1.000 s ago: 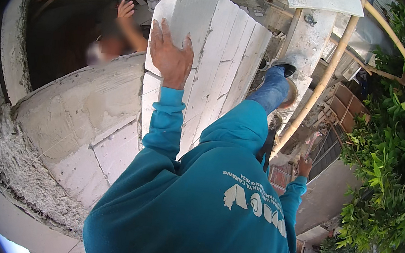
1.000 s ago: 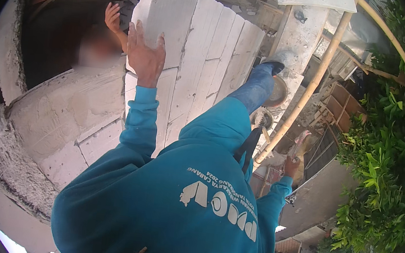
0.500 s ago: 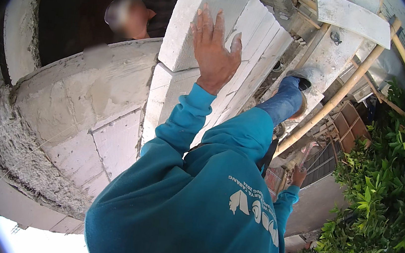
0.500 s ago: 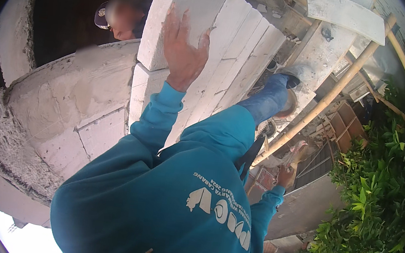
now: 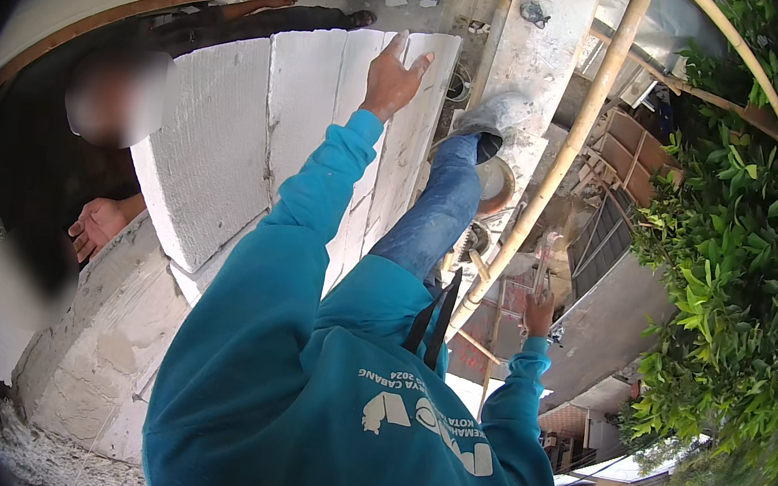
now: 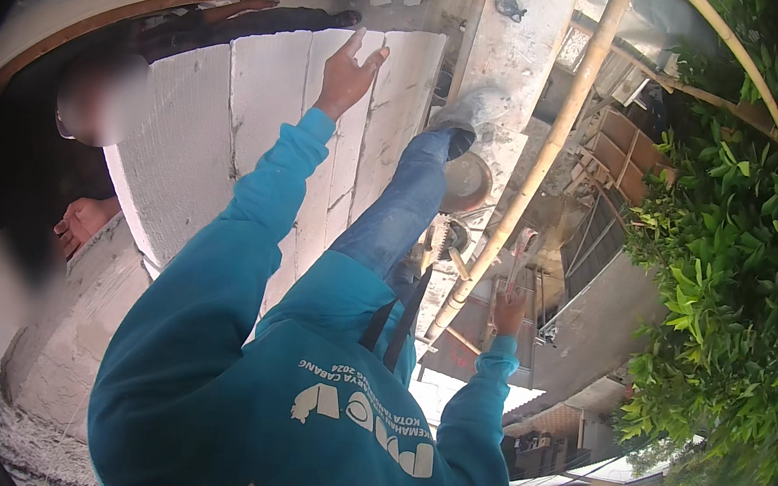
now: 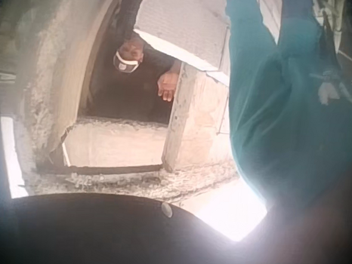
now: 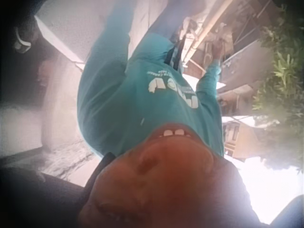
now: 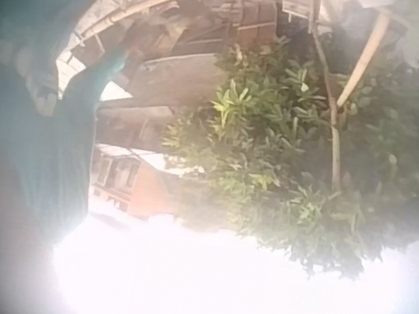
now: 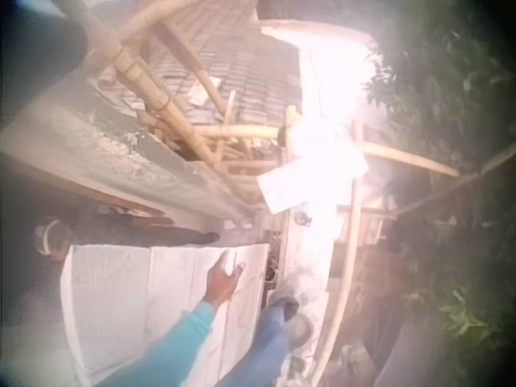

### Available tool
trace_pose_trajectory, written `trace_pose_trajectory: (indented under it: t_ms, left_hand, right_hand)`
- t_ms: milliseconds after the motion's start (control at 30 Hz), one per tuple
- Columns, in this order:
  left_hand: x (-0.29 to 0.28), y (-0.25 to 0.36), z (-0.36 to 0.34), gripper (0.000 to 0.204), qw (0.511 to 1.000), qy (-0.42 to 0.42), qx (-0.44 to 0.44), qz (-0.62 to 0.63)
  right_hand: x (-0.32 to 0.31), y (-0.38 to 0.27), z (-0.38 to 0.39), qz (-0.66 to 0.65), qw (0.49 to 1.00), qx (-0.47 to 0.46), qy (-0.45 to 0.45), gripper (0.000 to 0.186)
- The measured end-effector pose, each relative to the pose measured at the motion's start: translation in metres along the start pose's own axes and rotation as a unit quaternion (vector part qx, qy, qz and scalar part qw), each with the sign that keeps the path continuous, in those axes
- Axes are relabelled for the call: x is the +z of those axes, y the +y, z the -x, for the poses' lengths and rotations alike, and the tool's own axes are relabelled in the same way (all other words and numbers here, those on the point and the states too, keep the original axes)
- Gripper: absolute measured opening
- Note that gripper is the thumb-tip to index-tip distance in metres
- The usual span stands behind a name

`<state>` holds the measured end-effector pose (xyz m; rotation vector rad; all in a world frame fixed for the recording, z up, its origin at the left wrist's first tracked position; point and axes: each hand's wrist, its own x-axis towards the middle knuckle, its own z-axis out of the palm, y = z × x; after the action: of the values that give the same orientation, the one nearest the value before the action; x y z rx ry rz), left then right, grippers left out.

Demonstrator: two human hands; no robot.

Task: The person applies cement to a white rectangular tile using a trowel, then presses the tile onto a vertical wall surface. They use a hammer to tap the tile into place and adjust its alignment. The process is repeated for additional tiles along the wall.

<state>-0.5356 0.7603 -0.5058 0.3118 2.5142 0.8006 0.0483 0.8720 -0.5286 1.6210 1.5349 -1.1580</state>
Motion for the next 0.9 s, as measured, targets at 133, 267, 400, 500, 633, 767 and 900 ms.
trace_pose_trajectory:
  t_ms: [133, 267, 400, 500, 633, 767, 900]
  left_hand:
    - [0.082, -0.039, -0.091, 0.091, 0.994, -0.072, -0.083, 0.018]
    - [0.154, -0.074, -0.179, 0.096, 0.984, -0.088, -0.156, 0.023]
    - [0.209, -0.097, -0.255, 0.089, 0.958, -0.105, -0.244, 0.109]
    - [0.233, -0.103, -0.300, 0.081, 0.954, -0.096, -0.187, 0.216]
    - [0.255, -0.106, -0.344, 0.070, 0.915, -0.087, -0.141, 0.368]
    - [0.272, -0.109, -0.376, 0.060, 0.872, -0.099, -0.095, 0.470]
    - [0.286, -0.107, -0.398, 0.051, 0.835, -0.117, -0.062, 0.533]
  right_hand:
    - [-0.003, -0.036, 0.000, -0.052, 0.999, 0.010, -0.002, 0.076]
    - [0.006, -0.062, 0.002, -0.112, 0.991, 0.071, -0.020, 0.063]
    - [0.018, -0.095, -0.002, -0.124, 0.986, 0.107, -0.040, 0.049]
    - [0.031, -0.116, -0.007, -0.173, 0.971, 0.150, -0.063, 0.048]
    - [0.053, -0.128, -0.021, -0.191, 0.966, 0.157, -0.075, 0.047]
    - [0.076, -0.126, -0.030, -0.191, 0.971, 0.120, -0.076, 0.047]
    - [0.089, -0.128, -0.037, -0.193, 0.974, 0.095, -0.074, 0.045]
